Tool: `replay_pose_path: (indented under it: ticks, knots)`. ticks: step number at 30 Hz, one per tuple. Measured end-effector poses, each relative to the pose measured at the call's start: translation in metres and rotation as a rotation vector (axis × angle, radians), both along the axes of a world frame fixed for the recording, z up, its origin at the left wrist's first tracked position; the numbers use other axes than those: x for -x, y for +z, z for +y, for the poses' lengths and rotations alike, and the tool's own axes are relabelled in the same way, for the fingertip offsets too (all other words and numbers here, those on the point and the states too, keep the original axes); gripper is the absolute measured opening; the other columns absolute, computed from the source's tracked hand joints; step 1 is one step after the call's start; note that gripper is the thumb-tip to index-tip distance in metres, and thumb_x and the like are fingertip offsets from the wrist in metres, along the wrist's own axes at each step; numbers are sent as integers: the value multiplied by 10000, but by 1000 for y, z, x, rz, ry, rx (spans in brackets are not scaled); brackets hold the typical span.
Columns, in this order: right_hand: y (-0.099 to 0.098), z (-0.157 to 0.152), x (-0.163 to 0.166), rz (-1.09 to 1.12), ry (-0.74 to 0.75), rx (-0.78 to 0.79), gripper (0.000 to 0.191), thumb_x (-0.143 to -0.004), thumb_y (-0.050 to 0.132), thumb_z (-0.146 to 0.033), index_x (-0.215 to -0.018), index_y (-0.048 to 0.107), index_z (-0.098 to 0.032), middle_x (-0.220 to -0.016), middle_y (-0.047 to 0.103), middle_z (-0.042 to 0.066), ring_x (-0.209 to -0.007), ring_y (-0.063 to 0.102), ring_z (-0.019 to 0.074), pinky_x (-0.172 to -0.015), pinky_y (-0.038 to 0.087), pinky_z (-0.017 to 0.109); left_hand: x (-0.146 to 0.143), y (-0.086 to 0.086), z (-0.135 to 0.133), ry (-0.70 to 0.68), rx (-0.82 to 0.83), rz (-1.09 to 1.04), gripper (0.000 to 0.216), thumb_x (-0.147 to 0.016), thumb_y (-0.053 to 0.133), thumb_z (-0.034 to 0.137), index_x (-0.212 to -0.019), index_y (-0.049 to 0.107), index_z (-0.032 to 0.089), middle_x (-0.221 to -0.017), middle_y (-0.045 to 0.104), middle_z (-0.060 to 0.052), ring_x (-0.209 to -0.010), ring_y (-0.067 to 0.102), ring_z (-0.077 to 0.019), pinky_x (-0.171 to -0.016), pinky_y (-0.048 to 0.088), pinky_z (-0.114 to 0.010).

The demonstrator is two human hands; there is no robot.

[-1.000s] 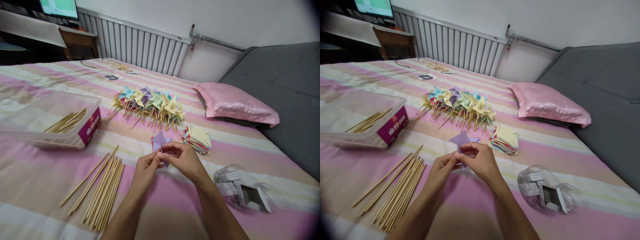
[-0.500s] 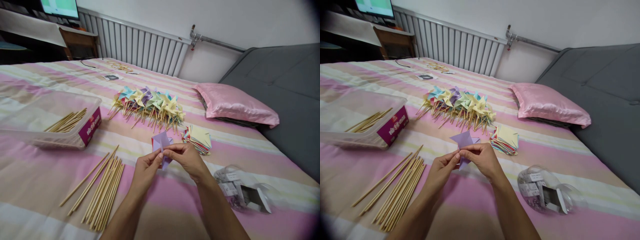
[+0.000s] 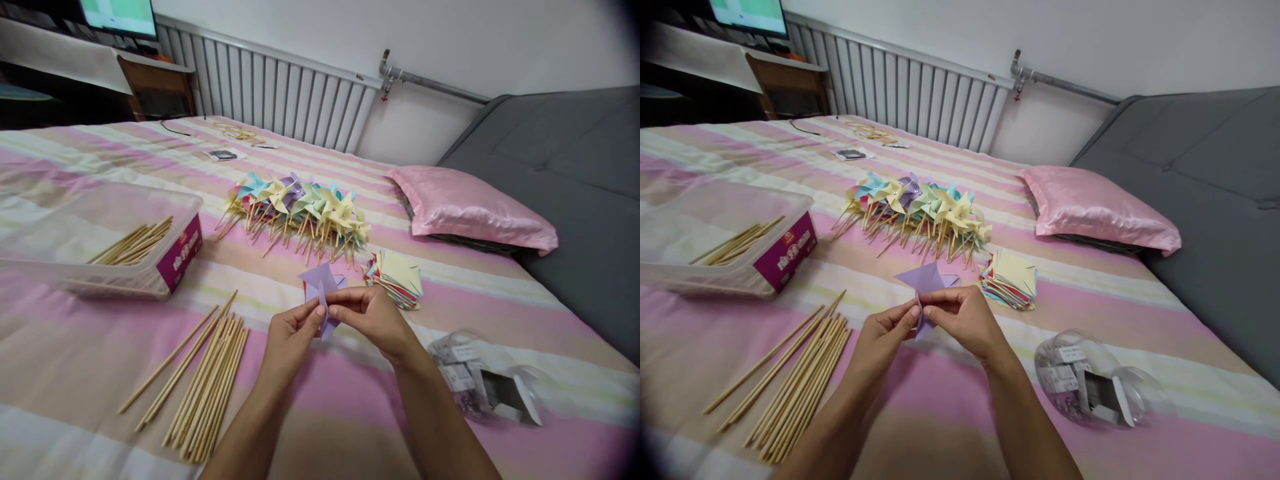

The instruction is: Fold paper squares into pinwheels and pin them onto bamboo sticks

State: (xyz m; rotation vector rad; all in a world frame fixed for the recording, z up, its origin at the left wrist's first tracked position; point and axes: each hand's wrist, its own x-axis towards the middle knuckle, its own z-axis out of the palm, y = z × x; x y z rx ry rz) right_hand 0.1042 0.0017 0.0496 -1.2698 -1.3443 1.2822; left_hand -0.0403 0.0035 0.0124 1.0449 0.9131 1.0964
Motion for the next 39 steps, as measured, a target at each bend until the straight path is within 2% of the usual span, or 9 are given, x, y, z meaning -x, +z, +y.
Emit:
replay_pose_path:
  ticks: [7, 19, 23, 27, 31, 34, 37, 39]
  knots:
    - [-1, 1, 3, 43, 10, -28, 259, -661, 704, -267, -900, 723, -171, -816, 725, 62, -744, 673, 195, -724, 531, 332, 0, 0, 0, 53, 64, -31, 347, -708, 683, 345, -1013, 703, 181, -747, 714, -38, -644, 571, -129, -650, 445, -238]
    - [-8, 3, 5, 102, 23, -61, 243, -633, 732, -260, -844, 711, -141, -767, 712, 60, -665, 660, 167, -649, 528, 286, -1, -4, 2, 108, 125, -50, 512, -633, 744, 357, -1072, 666, 105, -820, 729, -104, -659, 620, -160, -659, 476, -271]
    - [-9, 4, 4, 84, -25, -65, 193, -676, 692, -278, -817, 718, -149, -691, 696, 35, -590, 623, 133, -592, 510, 264, -1, -3, 1, 86, 121, -75, 524, -649, 735, 340, -1097, 646, 82, -833, 730, -115, -670, 634, -162, -660, 485, -267]
    - [-8, 5, 4, 65, -151, -85, 161, -672, 685, -280, -774, 715, -159, -611, 661, 8, -550, 590, 113, -511, 470, 217, -2, -1, 1, 127, 95, -41, 470, -654, 732, 330, -1057, 668, 95, -855, 731, -112, -723, 652, -176, -658, 495, -260]
    - [-6, 6, 3, 61, -207, -56, 182, -659, 683, -304, -764, 701, -156, -601, 657, 12, -564, 595, 119, -475, 445, 198, -1, -2, 2, 255, 32, -28, 422, -653, 736, 317, -1028, 675, 132, -956, 716, -107, -855, 657, -198, -726, 509, -272]
    - [-4, 6, 2, 38, -209, -32, 174, -640, 688, -300, -717, 689, -143, -570, 629, 3, -520, 553, 96, -450, 424, 187, 2, -6, 4, 402, -53, 40, 465, -665, 725, 335, -1083, 640, 150, -1076, 671, -123, -930, 641, -224, -779, 513, -324]
    - [-4, 6, 2, 12, -191, -12, 171, -630, 687, -293, -695, 682, -135, -537, 589, -12, -487, 505, 79, -432, 408, 184, 6, -8, 6, 548, -282, 267, 505, -685, 711, 322, -1159, 591, 193, -1208, 594, -111, -1071, 572, -242, -907, 454, -382]
    - [-3, 6, 2, -2, -175, -5, 170, -631, 683, -291, -694, 681, -133, -534, 579, -15, -480, 491, 73, -426, 399, 180, 8, -7, 6, 580, -460, 414, 502, -698, 702, 295, -1176, 573, 210, -1234, 574, -95, -1156, 507, -239, -990, 384, -404]
